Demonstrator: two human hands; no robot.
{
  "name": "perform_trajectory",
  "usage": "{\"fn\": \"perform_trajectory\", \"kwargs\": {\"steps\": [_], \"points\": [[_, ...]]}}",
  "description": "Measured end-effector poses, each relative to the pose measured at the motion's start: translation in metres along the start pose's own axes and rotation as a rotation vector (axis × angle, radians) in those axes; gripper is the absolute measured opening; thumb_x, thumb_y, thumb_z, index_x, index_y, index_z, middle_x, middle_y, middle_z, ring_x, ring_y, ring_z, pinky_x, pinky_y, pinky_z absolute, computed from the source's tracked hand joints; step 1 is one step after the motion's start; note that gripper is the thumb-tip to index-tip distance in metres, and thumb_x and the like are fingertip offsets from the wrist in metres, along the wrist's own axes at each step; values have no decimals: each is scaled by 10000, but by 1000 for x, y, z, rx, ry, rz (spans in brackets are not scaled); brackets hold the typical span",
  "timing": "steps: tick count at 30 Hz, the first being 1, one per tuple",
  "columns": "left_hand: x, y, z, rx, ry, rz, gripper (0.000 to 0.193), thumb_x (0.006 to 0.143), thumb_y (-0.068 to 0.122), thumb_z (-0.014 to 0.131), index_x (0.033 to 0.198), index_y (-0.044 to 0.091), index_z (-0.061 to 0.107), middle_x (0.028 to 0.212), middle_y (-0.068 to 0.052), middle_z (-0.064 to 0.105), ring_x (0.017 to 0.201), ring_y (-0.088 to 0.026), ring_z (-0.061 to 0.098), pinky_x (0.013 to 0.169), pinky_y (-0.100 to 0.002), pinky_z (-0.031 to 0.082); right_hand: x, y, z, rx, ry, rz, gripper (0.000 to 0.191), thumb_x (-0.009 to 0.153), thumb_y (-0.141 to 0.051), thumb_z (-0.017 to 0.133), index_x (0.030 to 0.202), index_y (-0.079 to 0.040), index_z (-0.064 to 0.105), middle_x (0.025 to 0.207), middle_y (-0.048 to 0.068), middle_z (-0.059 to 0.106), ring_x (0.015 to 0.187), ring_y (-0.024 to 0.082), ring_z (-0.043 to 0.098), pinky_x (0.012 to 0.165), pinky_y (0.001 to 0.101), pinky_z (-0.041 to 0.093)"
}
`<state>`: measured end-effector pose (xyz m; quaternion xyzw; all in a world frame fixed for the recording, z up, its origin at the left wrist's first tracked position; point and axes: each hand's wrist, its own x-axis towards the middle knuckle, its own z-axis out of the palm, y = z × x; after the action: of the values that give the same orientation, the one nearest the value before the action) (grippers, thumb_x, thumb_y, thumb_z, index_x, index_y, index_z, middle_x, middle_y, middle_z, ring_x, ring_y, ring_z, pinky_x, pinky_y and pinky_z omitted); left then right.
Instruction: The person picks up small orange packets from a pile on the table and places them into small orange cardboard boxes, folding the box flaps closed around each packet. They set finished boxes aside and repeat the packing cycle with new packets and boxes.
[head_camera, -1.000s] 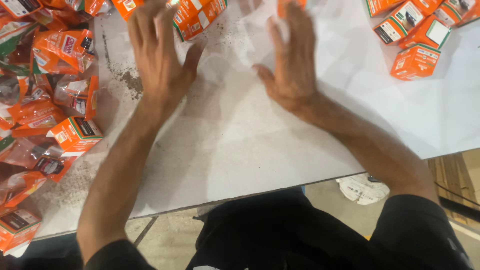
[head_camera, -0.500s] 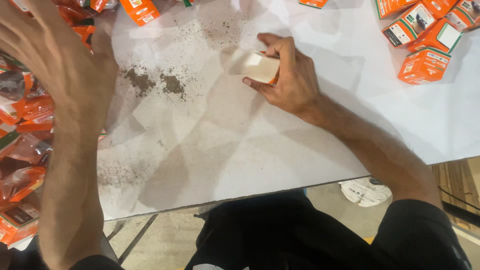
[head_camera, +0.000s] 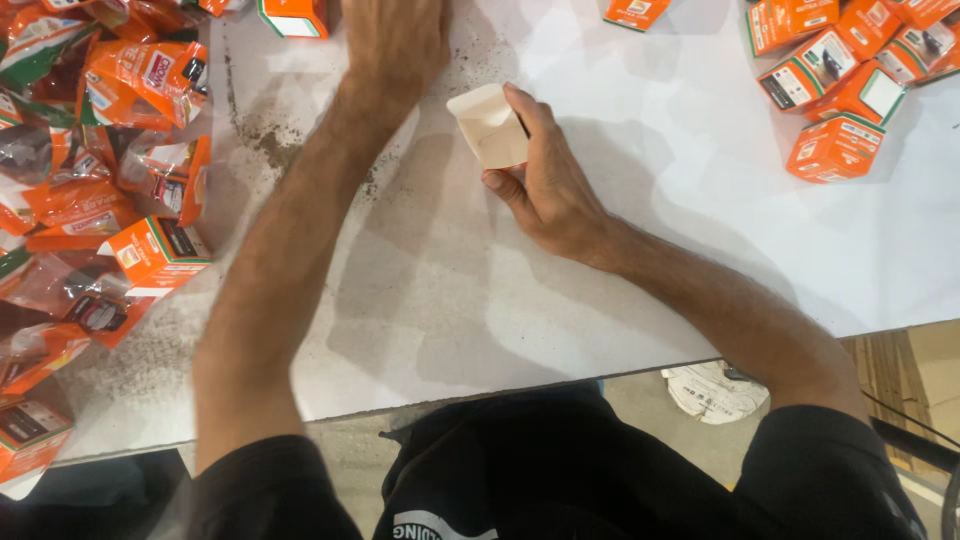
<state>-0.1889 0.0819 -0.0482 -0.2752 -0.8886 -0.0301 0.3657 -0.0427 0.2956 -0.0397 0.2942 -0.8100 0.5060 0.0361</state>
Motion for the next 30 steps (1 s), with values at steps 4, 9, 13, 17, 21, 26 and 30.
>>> {"fn": "perform_trajectory", "kwargs": {"steps": [4, 9, 13, 17, 21, 26, 30], "points": [[-15, 26, -54, -25, -33, 75, 523, 800, 343, 762, 1134, 4, 545, 1250, -200, 609, 899, -287, 672, 687, -399, 561, -8, -6, -9, 31, -68, 2, 705, 1149, -226, 564, 1632, 24, 115, 1509, 225, 400, 1376, 366, 541, 1158, 454, 539], [-30, 31, -115, -419, -434, -146, 493, 814, 183, 785, 1183, -58, 564, 1000, -157, 621, 778, -345, 686, 623, -443, 565, -11, -11, -12, -39, 5, 71, 646, 909, -309, 859, 1378, -3, 536, 1360, 187, 636, 1263, 360, 651, 1078, 431, 531], [-49, 28, -145, -320, -461, 0, 467, 804, 126, 781, 1241, 74, 627, 961, -137, 636, 730, -316, 718, 527, -423, 556, -10, -14, -7, -107, 20, -22, 637, 805, -317, 930, 1271, -7, 626, 1236, 144, 710, 1221, 360, 653, 1141, 477, 486], [-59, 36, -174, -794, -225, -342, 226, 1000, 30, 742, 1158, 69, 585, 1131, -138, 640, 882, -316, 727, 682, -408, 617, -10, -15, -4, -102, 9, -31, 636, 771, -303, 944, 1242, -16, 629, 1221, 128, 711, 1212, 359, 652, 1107, 473, 496], [-68, 57, -179, -1010, 92, -203, 278, 907, -51, 787, 967, 77, 548, 1173, -170, 588, 996, -345, 733, 777, -437, 661, -9, -12, -1, -102, -1, -62, 630, 756, -244, 949, 1237, -18, 613, 1230, 120, 706, 1202, 361, 653, 1130, 496, 466], [-84, 72, -149, -585, 44, 202, 214, 973, 59, 842, 1019, 15, 638, 1319, -212, 653, 1335, -501, 591, 1042, -607, 496, -9, -11, 2, -74, 36, -124, 609, 772, -145, 940, 1268, -21, 609, 1224, 142, 700, 1200, 357, 660, 1146, 483, 484], [-90, 81, -144, -274, 36, 159, 170, 977, 177, 820, 1063, 95, 699, 1337, -66, 619, 1531, -368, 316, 1256, -700, 135, -13, -16, 1, -122, 30, -66, 579, 796, -100, 920, 1262, 0, 590, 1216, 186, 690, 1206, 388, 656, 1148, 508, 466]]}}
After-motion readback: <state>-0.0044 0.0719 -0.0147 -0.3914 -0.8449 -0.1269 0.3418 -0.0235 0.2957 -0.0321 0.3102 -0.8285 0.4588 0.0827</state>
